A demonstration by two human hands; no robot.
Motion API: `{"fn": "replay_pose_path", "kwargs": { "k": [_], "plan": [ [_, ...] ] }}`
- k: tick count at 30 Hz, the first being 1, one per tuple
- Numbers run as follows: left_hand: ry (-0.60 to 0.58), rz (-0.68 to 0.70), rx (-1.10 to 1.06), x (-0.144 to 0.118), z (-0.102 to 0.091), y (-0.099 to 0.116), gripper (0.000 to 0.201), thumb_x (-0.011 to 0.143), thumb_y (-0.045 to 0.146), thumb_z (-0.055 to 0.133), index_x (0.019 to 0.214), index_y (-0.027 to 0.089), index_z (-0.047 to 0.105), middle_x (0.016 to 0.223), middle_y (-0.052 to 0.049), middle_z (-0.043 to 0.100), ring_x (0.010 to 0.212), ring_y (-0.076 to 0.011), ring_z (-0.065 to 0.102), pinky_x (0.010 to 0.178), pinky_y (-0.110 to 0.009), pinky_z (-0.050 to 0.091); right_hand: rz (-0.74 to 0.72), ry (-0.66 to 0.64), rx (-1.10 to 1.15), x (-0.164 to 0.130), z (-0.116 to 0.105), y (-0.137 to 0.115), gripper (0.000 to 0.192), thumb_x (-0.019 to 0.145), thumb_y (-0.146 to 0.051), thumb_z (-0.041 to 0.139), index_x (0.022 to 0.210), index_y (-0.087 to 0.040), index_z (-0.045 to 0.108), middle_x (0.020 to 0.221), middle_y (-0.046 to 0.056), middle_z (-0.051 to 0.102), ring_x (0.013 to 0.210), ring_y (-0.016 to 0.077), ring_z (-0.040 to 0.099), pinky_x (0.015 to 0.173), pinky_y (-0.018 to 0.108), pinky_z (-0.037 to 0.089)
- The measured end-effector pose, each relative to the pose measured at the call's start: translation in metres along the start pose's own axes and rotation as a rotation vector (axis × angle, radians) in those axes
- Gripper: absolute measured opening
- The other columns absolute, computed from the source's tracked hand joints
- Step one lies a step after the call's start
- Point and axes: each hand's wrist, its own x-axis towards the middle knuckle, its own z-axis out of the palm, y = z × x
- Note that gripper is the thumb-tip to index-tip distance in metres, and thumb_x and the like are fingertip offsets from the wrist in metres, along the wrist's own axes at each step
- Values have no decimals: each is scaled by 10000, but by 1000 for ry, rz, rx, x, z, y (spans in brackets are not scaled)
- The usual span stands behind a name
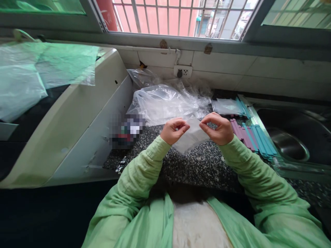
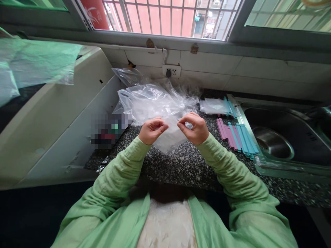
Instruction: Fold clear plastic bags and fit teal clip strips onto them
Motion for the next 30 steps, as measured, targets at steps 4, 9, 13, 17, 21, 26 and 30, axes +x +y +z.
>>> {"fn": "replay_pose_path", "kwargs": {
  "k": [4, 9, 13, 17, 21, 26, 30],
  "plan": [
    [-13, 92, 86, 0, 1, 3, 197, 774, 228, 553, 601, 134, 551, 554, 31, 424, 512, -57, 381, 491, -192, 348, 26, -38, 9, 1, -3, -1, 98, 732, -281, 592, 723, -184, 600, 702, 26, 625, 701, 149, 547, 678, 327, 445],
    [-53, 213, 219, -3, 6, 1, 191, 790, 228, 528, 622, 138, 539, 562, 32, 415, 517, -61, 381, 498, -186, 354, 91, -39, 28, 1, -3, -4, 138, 744, -321, 585, 754, -185, 611, 739, 29, 640, 730, 147, 568, 702, 327, 448],
    [-81, 245, 248, -4, 8, 2, 205, 803, 240, 509, 623, 142, 525, 565, 31, 415, 518, -65, 386, 497, -185, 353, 103, -3, 28, 0, 1, -4, 118, 750, -286, 579, 689, -187, 595, 675, 14, 615, 672, 135, 548, 667, 315, 447],
    [-82, 216, 230, -3, 8, 2, 206, 794, 235, 527, 611, 139, 523, 555, 33, 415, 512, -63, 391, 495, -184, 352, 66, 76, 10, 0, 2, -3, 122, 766, -248, 558, 663, -185, 571, 652, 12, 587, 660, 133, 527, 652, 313, 444],
    [-85, 211, 208, -3, 10, 0, 198, 770, 228, 556, 595, 139, 527, 542, 37, 416, 502, -60, 387, 488, -184, 348, 70, 126, -26, 0, -1, -2, 124, 770, -248, 552, 660, -190, 557, 660, 9, 574, 675, 135, 525, 673, 319, 444],
    [-67, 172, 148, -3, 9, 0, 203, 769, 239, 559, 595, 139, 528, 542, 36, 426, 504, -58, 390, 490, -185, 350, 79, 18, 39, 1, -4, -1, 128, 765, -311, 558, 765, -186, 586, 735, 24, 604, 740, 146, 550, 710, 330, 447],
    [-94, 145, 121, -3, 9, 2, 242, 776, 276, 546, 577, 143, 517, 534, 33, 425, 506, -63, 385, 495, -195, 352, 73, -74, 76, 2, -2, -1, 135, 737, -323, 591, 741, -188, 590, 725, 21, 613, 732, 144, 551, 704, 328, 447]
  ]
}}
